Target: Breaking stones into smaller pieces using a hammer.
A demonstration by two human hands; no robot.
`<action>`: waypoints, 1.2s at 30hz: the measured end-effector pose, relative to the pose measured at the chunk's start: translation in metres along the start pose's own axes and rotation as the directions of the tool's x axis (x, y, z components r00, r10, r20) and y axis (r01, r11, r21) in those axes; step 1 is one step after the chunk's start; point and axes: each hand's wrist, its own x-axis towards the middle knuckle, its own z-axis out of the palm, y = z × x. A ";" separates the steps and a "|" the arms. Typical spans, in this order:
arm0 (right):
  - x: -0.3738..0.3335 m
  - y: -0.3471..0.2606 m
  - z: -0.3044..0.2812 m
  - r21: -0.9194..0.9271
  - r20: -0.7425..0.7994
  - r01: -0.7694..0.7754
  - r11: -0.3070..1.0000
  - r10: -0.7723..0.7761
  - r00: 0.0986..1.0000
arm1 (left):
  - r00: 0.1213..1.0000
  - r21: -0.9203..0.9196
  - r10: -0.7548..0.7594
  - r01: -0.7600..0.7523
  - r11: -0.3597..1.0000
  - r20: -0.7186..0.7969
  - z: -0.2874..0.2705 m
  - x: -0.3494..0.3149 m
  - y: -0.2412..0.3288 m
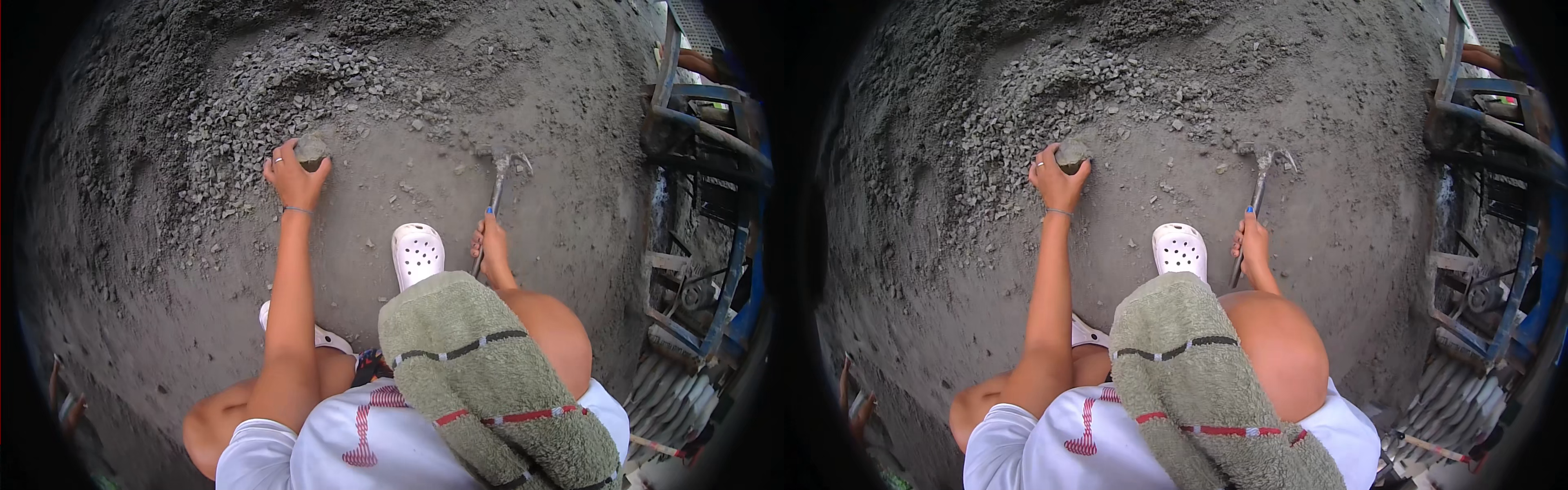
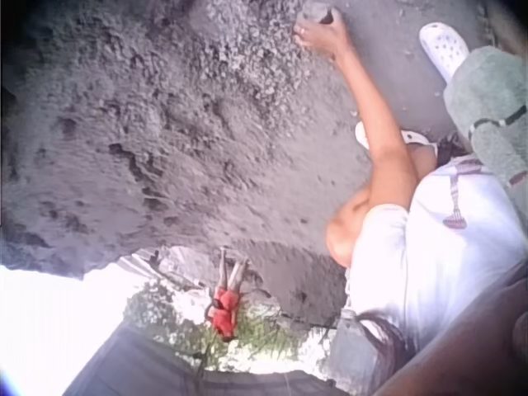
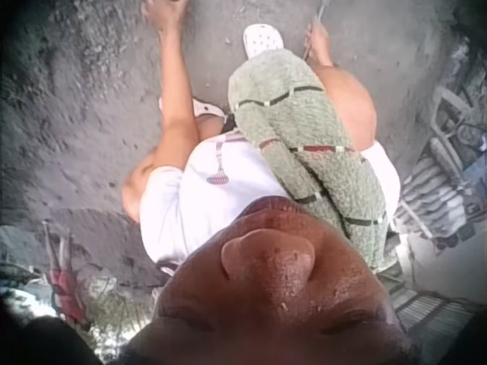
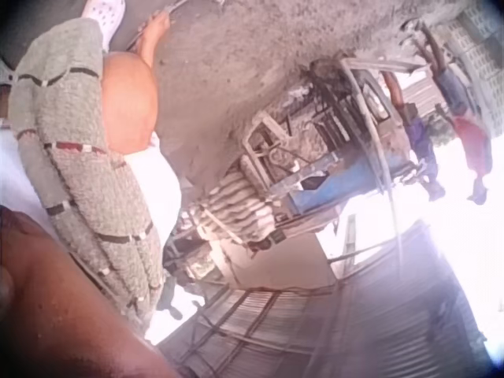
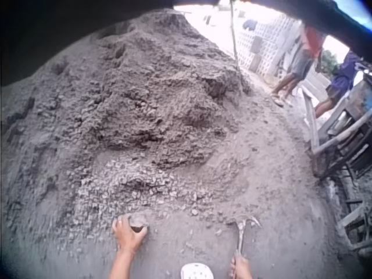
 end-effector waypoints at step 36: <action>-0.007 -0.031 0.014 -0.506 0.220 0.366 0.781 -0.293 0.930 | 1.000 0.009 -0.007 0.007 1.000 0.003 -0.001 0.000 -0.006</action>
